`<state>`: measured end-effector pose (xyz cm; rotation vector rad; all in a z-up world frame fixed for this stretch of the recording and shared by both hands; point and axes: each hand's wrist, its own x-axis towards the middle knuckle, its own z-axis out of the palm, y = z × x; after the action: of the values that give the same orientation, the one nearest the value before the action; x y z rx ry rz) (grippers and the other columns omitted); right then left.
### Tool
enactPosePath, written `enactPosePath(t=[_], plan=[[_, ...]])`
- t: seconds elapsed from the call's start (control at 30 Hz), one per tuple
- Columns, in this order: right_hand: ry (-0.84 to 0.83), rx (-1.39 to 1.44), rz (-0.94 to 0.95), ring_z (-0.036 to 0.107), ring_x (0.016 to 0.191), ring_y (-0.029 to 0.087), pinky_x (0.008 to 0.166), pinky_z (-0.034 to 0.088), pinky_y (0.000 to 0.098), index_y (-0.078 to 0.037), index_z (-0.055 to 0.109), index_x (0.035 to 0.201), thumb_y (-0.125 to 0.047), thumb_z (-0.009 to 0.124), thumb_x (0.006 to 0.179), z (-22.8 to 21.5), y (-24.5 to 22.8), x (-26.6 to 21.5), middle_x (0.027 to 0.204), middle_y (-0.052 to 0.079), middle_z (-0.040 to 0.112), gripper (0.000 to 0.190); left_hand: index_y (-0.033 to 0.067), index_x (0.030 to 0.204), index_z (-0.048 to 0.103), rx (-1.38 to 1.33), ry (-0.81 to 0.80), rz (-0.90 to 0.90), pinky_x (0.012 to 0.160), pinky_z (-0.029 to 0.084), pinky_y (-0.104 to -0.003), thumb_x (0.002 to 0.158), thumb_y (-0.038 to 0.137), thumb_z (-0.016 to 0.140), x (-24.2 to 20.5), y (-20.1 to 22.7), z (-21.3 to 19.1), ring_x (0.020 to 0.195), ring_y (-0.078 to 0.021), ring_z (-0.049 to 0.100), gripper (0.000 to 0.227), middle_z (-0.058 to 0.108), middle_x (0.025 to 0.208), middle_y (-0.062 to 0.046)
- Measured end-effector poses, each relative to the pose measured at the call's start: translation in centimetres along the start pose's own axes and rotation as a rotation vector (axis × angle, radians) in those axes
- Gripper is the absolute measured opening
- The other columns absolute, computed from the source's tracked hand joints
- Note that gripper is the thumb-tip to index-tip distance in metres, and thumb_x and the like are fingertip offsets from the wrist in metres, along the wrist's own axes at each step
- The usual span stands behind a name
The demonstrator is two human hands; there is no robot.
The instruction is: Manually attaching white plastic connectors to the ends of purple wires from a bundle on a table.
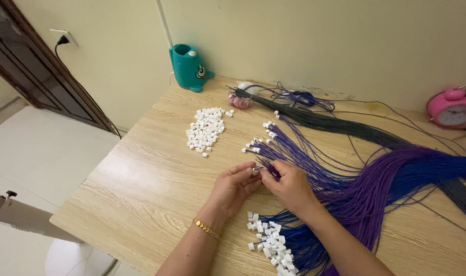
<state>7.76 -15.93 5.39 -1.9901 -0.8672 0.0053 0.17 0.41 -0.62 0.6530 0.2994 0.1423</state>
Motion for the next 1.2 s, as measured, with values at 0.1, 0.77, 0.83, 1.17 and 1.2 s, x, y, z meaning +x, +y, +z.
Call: enactPosePath(t=[0.1,0.77,0.83,1.17,1.2], plan=[[-0.011,0.015,-0.008,0.064,0.059,0.024,0.055,0.05,0.037,0.0,0.07,0.088,-0.022,0.072,0.085,0.0,0.4,0.1,0.074,0.014,0.068,0.023,-0.0045,0.121,0.062,-0.004,-0.008,-0.008,0.095,0.059,-0.043,0.096,0.003,0.061,-0.1,0.0,0.1,0.1,-0.028,0.071,0.026,0.072,0.106,-0.017],[-0.056,-0.038,0.069,0.064,0.06,0.021,0.055,0.05,0.0355,0.0,0.071,0.089,-0.025,0.072,0.086,0.1,0.8,0.4,0.076,0.012,0.069,0.025,-0.0061,0.124,0.06,0.021,-0.003,-0.009,0.095,0.06,-0.041,0.097,0.003,0.06,-0.5,0.1,0.5,0.102,-0.0291,0.071,0.028,0.071,0.11,-0.019],[-0.024,-0.031,0.07,0.063,0.059,0.024,0.055,0.049,0.0369,0.002,0.069,0.086,-0.024,0.072,0.085,0.1,0.7,0.3,0.076,0.013,0.068,0.026,-0.0064,0.123,0.06,0.031,-0.002,0.002,0.094,0.06,-0.041,0.097,0.004,0.06,-0.6,0.1,0.8,0.102,-0.0283,0.071,0.028,0.071,0.11,-0.019],[-0.011,-0.081,-0.002,0.065,0.066,0.031,0.06,0.05,0.0408,0.001,0.066,0.083,-0.023,0.071,0.086,0.5,1.3,0.2,0.076,0.017,0.065,0.025,-0.0051,0.119,0.065,0.172,0.02,0.069,0.091,0.06,-0.037,0.095,0.003,0.065,-0.2,-1.0,0.6,0.099,-0.0235,0.071,0.025,0.072,0.111,-0.014],[-0.001,-0.077,-0.023,0.065,0.067,0.032,0.06,0.049,0.0415,0.001,0.066,0.085,-0.023,0.07,0.087,0.5,1.2,0.2,0.077,0.017,0.065,0.024,-0.0053,0.118,0.066,0.196,0.016,0.087,0.09,0.061,-0.036,0.095,0.004,0.065,0.2,-1.3,0.3,0.098,-0.0228,0.072,0.025,0.072,0.11,-0.013]])
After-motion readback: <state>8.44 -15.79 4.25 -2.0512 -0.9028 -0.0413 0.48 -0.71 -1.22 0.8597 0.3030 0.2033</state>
